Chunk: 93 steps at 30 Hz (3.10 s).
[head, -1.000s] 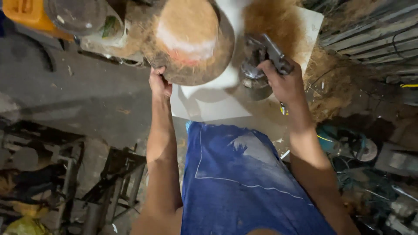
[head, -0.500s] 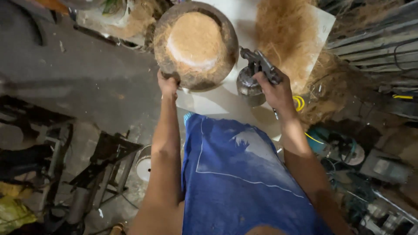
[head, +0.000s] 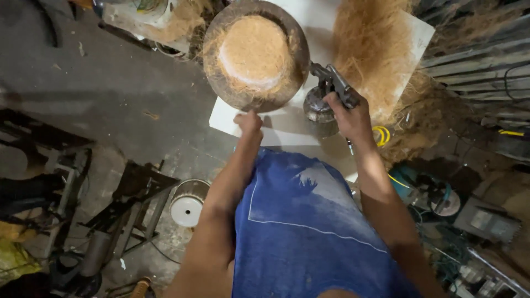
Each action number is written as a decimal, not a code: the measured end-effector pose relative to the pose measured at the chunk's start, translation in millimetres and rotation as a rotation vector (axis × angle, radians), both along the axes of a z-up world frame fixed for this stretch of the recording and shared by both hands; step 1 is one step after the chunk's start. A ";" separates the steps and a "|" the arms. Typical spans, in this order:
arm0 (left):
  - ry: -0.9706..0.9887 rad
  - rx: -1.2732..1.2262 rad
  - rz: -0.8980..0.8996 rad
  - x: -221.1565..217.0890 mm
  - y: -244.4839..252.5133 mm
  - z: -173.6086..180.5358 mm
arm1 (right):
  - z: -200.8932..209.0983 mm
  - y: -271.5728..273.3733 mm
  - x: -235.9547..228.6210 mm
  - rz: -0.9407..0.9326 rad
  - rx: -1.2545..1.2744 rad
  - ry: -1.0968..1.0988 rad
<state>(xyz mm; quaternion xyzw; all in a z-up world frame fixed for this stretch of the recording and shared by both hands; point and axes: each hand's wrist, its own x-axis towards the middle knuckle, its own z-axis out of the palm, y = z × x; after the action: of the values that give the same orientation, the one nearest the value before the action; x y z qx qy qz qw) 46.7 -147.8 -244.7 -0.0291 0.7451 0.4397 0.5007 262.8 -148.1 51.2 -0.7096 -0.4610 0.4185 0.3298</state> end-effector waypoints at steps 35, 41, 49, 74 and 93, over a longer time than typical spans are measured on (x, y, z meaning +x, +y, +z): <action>0.924 -0.282 -0.745 -71.2 105.7 5.6 | -12.1 -30.9 45.4 -0.123 -0.147 -0.028; 1.056 0.114 -0.460 -55.1 52.0 -39.0 | -24.3 -31.5 42.5 -0.116 -0.162 -0.074; 0.998 0.099 -0.436 -39.9 53.1 13.0 | -37.7 -12.7 31.7 -0.124 -0.079 -0.002; -0.472 0.505 -0.286 -39.6 85.9 95.9 | 36.6 -1.4 -0.6 -0.206 0.010 0.061; -0.416 0.729 -0.178 -48.4 124.6 260.1 | 114.1 32.1 0.0 -0.007 0.305 0.045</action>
<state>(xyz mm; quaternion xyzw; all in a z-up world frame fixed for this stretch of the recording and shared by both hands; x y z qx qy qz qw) -1.7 -23.1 15.4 0.1262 0.4237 0.6142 0.6537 262.8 -116.0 165.3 -0.6434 -0.5093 0.3580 0.4456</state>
